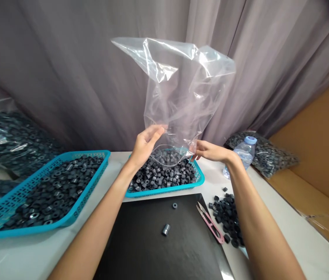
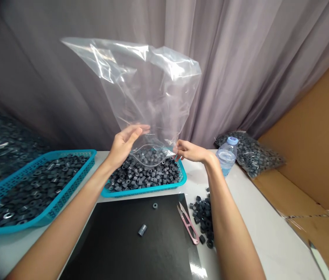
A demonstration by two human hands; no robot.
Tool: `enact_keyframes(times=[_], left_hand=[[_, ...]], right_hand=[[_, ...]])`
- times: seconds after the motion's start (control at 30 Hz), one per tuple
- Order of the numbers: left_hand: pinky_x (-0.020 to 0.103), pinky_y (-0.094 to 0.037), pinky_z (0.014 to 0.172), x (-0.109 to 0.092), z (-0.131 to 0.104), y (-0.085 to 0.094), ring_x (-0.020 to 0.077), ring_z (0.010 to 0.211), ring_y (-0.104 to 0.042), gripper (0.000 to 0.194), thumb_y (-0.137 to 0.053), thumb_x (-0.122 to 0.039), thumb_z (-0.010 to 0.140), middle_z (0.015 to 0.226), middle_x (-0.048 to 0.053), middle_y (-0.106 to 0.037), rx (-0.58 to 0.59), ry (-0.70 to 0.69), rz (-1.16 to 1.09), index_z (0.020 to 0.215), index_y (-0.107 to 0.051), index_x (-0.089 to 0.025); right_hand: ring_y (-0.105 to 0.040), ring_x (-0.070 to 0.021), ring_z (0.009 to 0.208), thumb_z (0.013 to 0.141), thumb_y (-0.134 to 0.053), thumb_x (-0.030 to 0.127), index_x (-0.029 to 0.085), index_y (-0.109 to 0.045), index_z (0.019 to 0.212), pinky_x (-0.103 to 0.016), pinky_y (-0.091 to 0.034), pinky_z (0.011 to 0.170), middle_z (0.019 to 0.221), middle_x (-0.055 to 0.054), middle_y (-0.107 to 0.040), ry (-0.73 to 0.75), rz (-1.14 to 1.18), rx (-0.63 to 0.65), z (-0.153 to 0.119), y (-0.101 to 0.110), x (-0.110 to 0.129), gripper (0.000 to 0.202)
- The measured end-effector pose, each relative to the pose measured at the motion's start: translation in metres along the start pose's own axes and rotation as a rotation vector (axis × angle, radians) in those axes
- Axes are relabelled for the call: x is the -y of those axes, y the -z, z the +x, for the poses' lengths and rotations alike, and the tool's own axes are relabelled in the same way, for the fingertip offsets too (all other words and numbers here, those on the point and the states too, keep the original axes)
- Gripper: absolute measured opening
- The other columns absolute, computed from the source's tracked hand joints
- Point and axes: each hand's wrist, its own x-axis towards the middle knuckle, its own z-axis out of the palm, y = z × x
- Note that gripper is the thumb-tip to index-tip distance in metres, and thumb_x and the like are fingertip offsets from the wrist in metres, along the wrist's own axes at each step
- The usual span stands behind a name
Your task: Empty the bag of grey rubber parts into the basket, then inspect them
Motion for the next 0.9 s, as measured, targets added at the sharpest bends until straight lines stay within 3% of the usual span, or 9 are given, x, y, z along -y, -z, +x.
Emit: enact_keyframes(times=[0.13, 0.27, 0.4, 0.7, 0.9], left_hand=[[0.044, -0.047, 0.111, 0.001, 0.001, 0.0, 0.0254, 0.114, -0.07, 0.036, -0.065, -0.053, 0.093, 0.121, 0.008, -0.076, -0.017, -0.019, -0.021, 0.108, -0.077, -0.023], [0.044, -0.049, 0.109, 0.004, 0.001, -0.001, 0.0243, 0.107, -0.074, 0.032, -0.063, -0.05, 0.095, 0.119, 0.007, -0.077, -0.097, -0.022, -0.043, 0.106, -0.077, -0.023], [0.043, -0.05, 0.108, 0.005, 0.001, -0.002, 0.0243, 0.107, -0.074, 0.029, -0.064, -0.048, 0.095, 0.117, 0.006, -0.078, -0.144, -0.023, -0.039, 0.105, -0.078, -0.024], [0.045, -0.049, 0.11, 0.002, 0.006, 0.01, 0.0255, 0.109, -0.074, 0.034, -0.06, -0.052, 0.096, 0.118, 0.007, -0.078, -0.247, 0.004, -0.156, 0.105, -0.077, -0.024], [0.043, -0.048, 0.111, 0.0, 0.01, 0.02, 0.0267, 0.114, -0.072, 0.041, -0.058, -0.058, 0.096, 0.12, 0.008, -0.077, -0.327, 0.024, -0.215, 0.108, -0.075, -0.023]], right_hand=[[-0.07, -0.0191, 0.088, 0.097, -0.058, 0.033, 0.019, -0.054, 0.106, -0.033, -0.058, 0.073, 0.095, -0.007, -0.072, 0.026, 0.013, 0.004, -0.008, 0.002, 0.006, 0.017], [-0.066, -0.019, 0.098, 0.093, -0.063, 0.035, 0.02, -0.058, 0.1, -0.033, -0.058, 0.08, 0.1, -0.006, -0.069, 0.079, 0.054, 0.004, -0.011, 0.003, 0.008, 0.018], [-0.068, -0.0195, 0.097, 0.088, -0.07, 0.039, 0.019, -0.059, 0.108, -0.035, -0.059, 0.082, 0.106, -0.008, -0.072, 0.099, 0.121, 0.008, -0.007, 0.0, 0.008, 0.03], [-0.069, -0.0212, 0.092, 0.084, -0.076, 0.04, 0.017, -0.065, 0.102, -0.039, -0.057, 0.086, 0.099, -0.008, -0.073, 0.227, 0.156, -0.18, 0.011, -0.014, 0.016, 0.031], [-0.068, -0.0211, 0.097, 0.088, -0.071, 0.044, 0.017, -0.067, 0.106, -0.04, -0.054, 0.094, 0.109, -0.009, -0.073, 0.293, 0.049, -0.263, 0.024, -0.033, 0.02, 0.033]])
